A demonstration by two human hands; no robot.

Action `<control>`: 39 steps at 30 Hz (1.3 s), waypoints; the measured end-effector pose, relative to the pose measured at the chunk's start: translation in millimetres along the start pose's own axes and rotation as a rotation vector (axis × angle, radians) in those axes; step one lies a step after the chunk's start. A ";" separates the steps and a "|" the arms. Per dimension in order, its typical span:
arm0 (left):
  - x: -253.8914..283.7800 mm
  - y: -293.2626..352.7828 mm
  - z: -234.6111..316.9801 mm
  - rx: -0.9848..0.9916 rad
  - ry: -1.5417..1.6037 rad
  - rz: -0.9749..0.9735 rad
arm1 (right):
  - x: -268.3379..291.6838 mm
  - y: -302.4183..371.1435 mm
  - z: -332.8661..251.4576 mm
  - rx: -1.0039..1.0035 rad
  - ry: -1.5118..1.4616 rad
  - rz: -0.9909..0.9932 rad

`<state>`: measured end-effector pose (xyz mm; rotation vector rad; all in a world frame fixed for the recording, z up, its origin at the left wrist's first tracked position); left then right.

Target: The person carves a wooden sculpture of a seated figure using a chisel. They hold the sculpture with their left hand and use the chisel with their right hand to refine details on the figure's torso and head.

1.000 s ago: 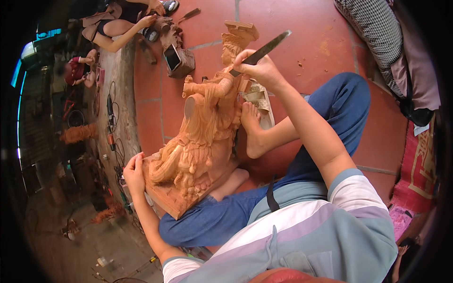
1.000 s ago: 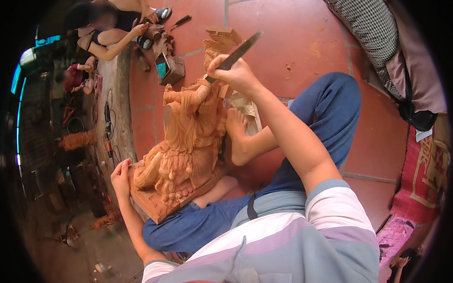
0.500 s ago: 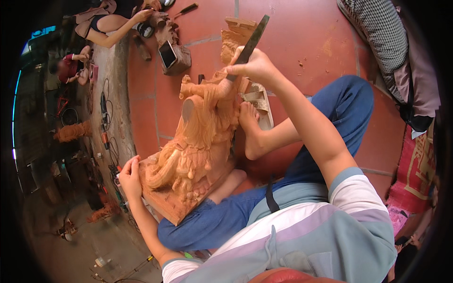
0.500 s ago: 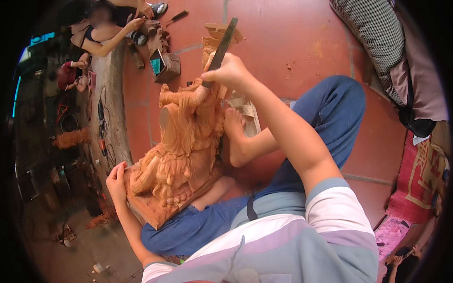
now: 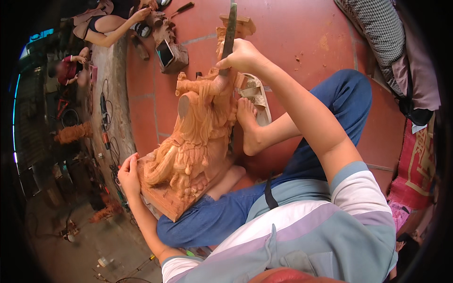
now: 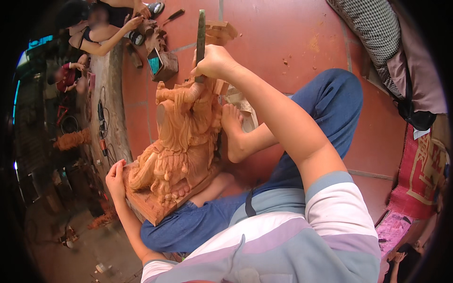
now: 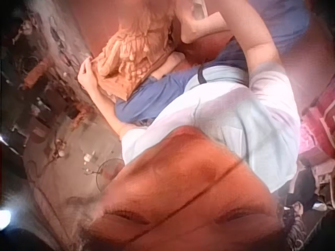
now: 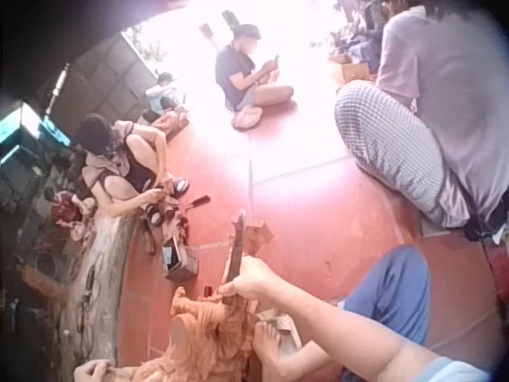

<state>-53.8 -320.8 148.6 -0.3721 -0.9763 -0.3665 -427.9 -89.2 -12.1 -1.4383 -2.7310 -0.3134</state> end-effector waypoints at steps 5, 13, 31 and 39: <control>8.4 2.3 -13.7 0.000 0.002 0.015 | -21.7 11.8 -24.5 0.147 0.040 -0.048; 5.0 4.9 -5.3 0.002 0.002 0.018 | -29.9 -1.2 -26.6 0.194 0.211 -0.030; 4.7 4.8 2.4 0.009 -0.026 0.019 | -48.5 -23.8 -28.0 0.025 0.423 -0.303; 5.0 1.6 2.4 -0.010 -0.020 0.010 | -32.3 -34.3 -5.7 0.016 0.164 -0.239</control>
Point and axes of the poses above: each hand's wrist, its own y-axis away from the middle knuckle, its own x-axis out of the back of the hand, z = x × y, the point moved 9 cm from there along -y, towards the middle knuckle, and after that the axes turned 14 degrees about z, right-handed, at the moved point
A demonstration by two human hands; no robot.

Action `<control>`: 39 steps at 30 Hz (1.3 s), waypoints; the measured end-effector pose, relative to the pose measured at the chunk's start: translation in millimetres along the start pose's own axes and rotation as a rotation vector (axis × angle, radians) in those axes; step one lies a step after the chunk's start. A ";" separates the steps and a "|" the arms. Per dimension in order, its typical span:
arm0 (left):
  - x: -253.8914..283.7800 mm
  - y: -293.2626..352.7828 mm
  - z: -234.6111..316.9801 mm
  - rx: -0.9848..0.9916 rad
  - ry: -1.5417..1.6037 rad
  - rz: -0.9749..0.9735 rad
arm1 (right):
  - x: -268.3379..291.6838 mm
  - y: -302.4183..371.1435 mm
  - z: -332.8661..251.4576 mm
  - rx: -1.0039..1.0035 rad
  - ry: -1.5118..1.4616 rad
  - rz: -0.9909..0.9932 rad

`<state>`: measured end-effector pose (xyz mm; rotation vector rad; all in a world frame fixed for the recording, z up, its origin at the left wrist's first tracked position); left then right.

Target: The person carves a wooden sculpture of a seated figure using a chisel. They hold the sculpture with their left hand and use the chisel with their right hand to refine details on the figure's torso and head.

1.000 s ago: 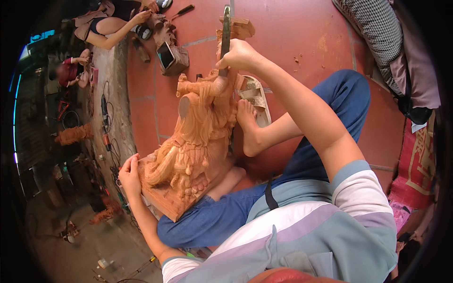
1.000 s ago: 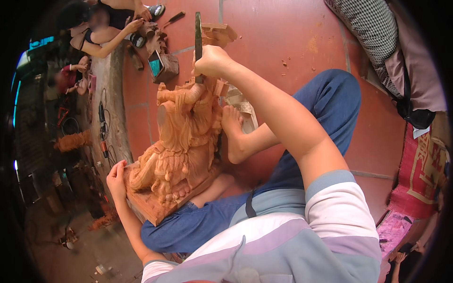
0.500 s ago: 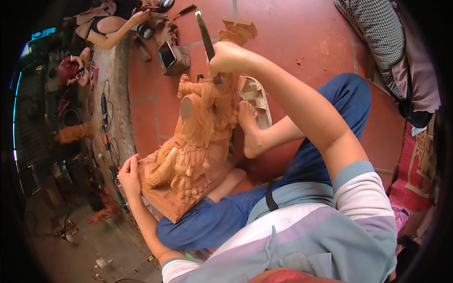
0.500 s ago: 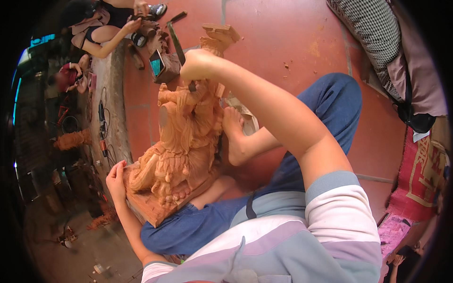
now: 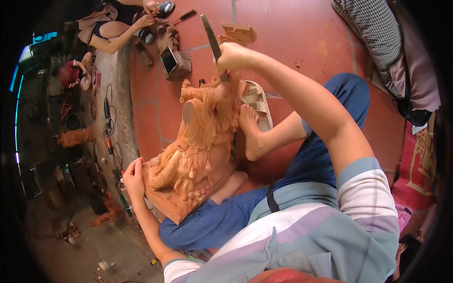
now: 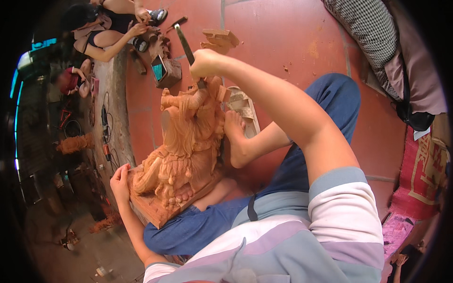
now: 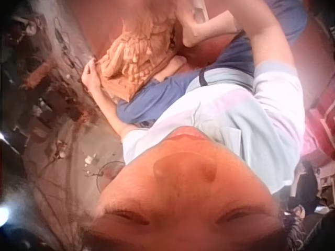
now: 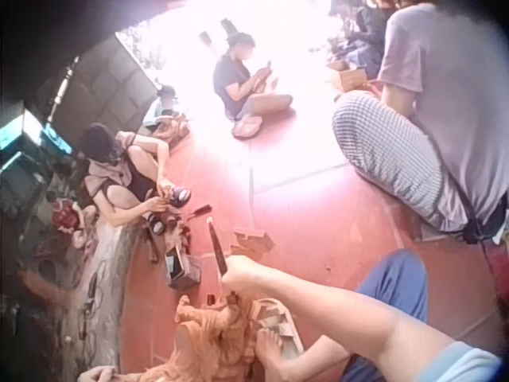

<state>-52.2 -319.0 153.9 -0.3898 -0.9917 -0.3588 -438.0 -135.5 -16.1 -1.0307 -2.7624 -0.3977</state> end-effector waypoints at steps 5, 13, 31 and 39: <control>-3.1 0.5 -6.5 0.009 0.027 -0.014 | 0.1 26.0 -7.9 0.023 -0.056 0.040; -2.0 3.1 -2.6 0.022 0.019 0.004 | -1.2 17.7 -11.3 0.028 0.019 0.048; -2.2 1.3 0.5 0.031 -0.002 -0.014 | -1.5 21.7 -20.1 0.101 0.148 0.087; -0.9 0.9 2.4 0.049 0.009 0.002 | 1.3 33.0 -6.1 0.073 -0.082 0.135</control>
Point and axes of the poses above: each hand's wrist, its own y-axis away from the middle knuckle, its own x-axis out of the back of the hand, z = x × y, the point moved 9 cm from there along -y, towards the middle knuckle, and after that the axes turned 14 degrees about z, right-handed, at the moved point
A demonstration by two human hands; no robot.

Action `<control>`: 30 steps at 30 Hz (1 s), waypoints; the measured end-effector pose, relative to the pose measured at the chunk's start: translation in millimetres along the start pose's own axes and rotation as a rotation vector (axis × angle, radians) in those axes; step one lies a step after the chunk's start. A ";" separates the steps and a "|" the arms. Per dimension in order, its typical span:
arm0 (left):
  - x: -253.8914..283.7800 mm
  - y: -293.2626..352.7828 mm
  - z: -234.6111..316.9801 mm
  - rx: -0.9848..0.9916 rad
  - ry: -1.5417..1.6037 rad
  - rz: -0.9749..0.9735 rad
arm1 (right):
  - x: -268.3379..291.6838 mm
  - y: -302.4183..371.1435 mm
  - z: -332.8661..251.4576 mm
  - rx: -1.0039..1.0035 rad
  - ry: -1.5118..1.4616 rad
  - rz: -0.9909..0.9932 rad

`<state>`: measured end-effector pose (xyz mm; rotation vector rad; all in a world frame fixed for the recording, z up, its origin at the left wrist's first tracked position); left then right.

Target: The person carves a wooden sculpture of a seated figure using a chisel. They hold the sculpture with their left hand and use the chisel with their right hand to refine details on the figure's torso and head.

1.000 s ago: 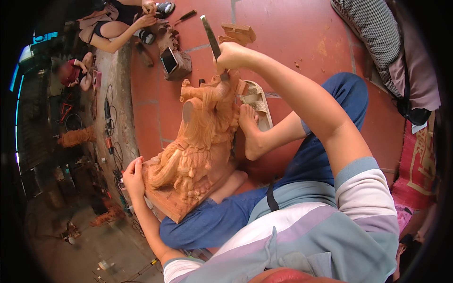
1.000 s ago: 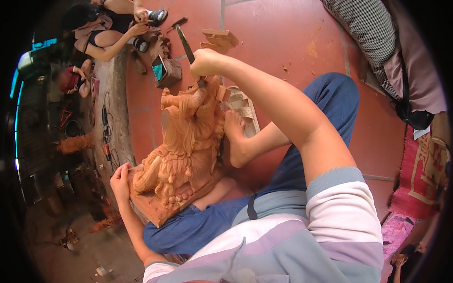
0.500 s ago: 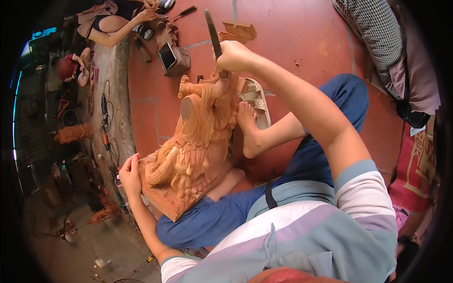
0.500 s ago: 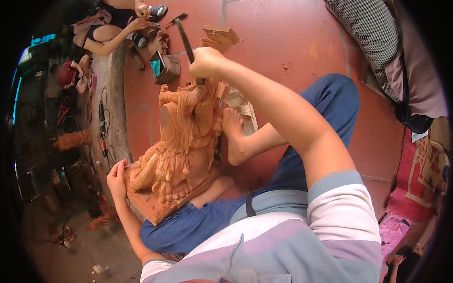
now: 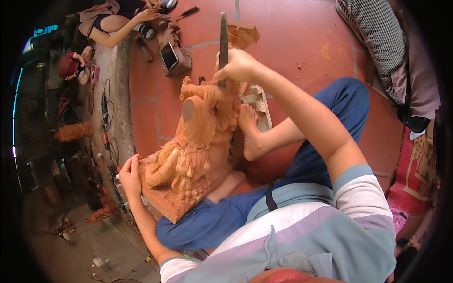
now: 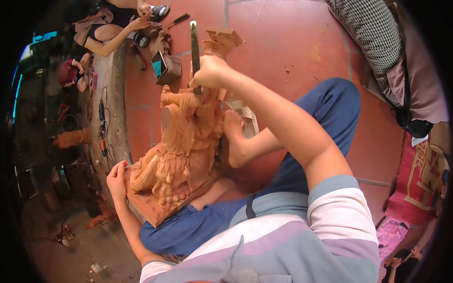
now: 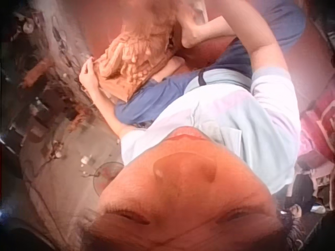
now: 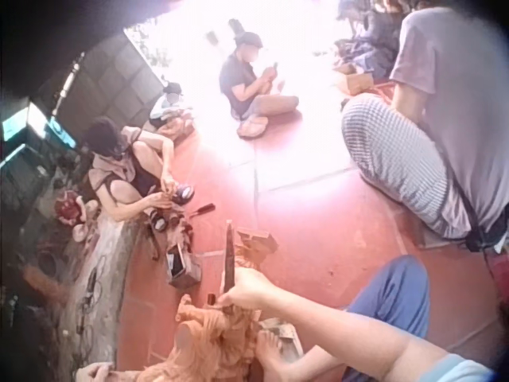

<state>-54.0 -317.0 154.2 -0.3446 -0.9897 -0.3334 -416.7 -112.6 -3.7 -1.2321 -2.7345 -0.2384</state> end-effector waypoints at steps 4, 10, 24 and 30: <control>-1.3 -0.2 -4.1 -0.023 -0.010 0.000 | 0.0 -23.2 17.2 -0.105 0.036 -0.056; 1.2 0.4 -4.4 -0.005 0.026 0.009 | 6.7 5.5 8.7 -0.018 -0.071 0.041; -0.9 0.3 -9.0 -0.039 -0.007 -0.004 | 0.1 12.4 -5.3 0.040 0.038 0.043; -1.4 1.5 -11.0 -0.021 -0.018 -0.013 | 11.3 3.3 8.1 -0.033 0.000 0.081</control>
Point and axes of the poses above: each hand's wrist, its own y-axis away from the middle knuckle, its own x-axis out of the back of the hand, z = x × y, the point moved 9 cm from there along -y, towards the middle knuckle, and after that the axes turned 14 degrees about z, right-handed, at the moved point
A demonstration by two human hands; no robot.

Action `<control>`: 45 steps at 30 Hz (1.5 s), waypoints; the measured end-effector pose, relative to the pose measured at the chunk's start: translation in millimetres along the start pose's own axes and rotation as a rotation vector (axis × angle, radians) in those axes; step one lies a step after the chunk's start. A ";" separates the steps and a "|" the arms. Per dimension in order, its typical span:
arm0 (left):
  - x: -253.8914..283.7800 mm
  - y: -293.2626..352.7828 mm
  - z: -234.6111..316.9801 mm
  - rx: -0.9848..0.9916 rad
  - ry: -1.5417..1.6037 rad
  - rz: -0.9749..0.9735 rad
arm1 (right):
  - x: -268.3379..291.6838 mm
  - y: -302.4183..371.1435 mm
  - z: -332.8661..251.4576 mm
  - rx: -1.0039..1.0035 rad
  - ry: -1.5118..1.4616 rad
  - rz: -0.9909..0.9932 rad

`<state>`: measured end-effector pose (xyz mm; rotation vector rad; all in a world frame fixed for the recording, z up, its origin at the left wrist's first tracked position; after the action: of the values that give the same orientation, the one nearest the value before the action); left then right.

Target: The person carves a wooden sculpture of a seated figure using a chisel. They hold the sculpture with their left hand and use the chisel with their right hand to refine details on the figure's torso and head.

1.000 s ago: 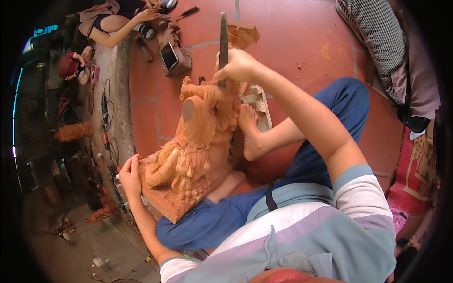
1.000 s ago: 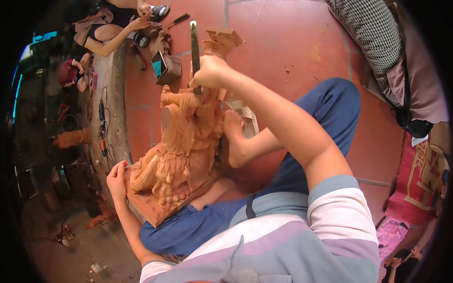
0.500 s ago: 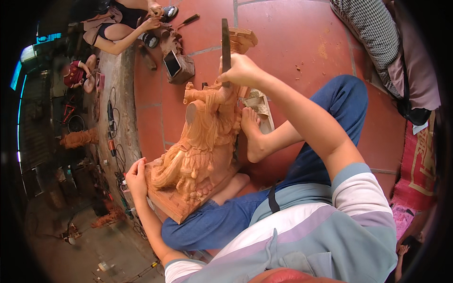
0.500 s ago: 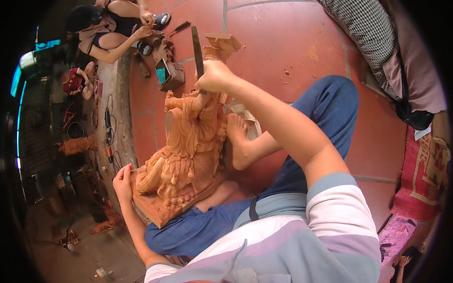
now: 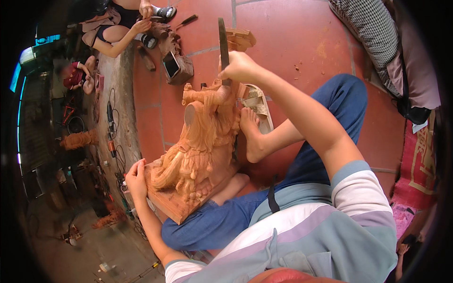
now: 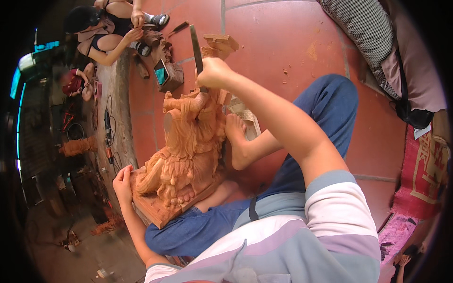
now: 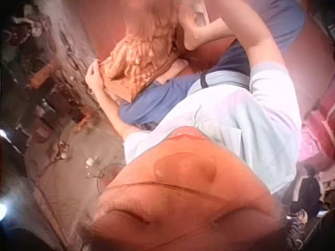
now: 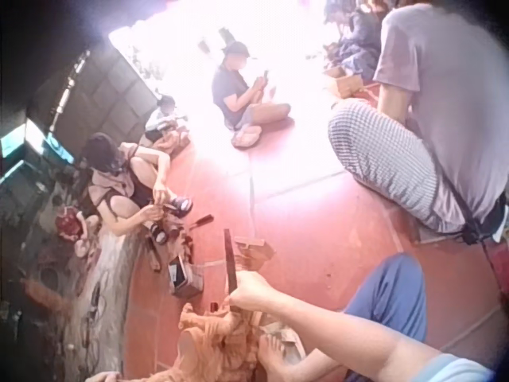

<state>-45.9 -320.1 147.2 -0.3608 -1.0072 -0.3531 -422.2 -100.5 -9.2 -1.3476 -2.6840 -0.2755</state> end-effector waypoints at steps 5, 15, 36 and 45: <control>0.1 -0.7 4.9 0.011 0.045 0.012 | -1.0 15.9 5.3 -0.060 -0.218 -0.020; -0.4 2.6 5.8 -0.008 -0.002 0.023 | 10.8 16.1 21.7 -0.026 -0.285 0.113; -2.5 -7.2 3.7 -0.125 0.021 -0.045 | 28.4 42.5 79.0 -0.084 -0.868 0.252; -39.4 29.9 129.3 -0.334 0.066 -0.252 | 10.4 125.4 -71.6 0.155 -0.241 -0.399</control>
<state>-148.7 -230.9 172.1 -0.5208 -0.9301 -0.7613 -325.4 -34.6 75.9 -0.8431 -3.0858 0.0658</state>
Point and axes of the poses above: each hand's wrist, its own y-axis away from the middle knuckle, its own x-axis out of the back of the hand, z = x × y, the point moved 9 cm from there along -y, towards the middle knuckle, and after that the axes turned 14 degrees about z, right-handed, at the moved point
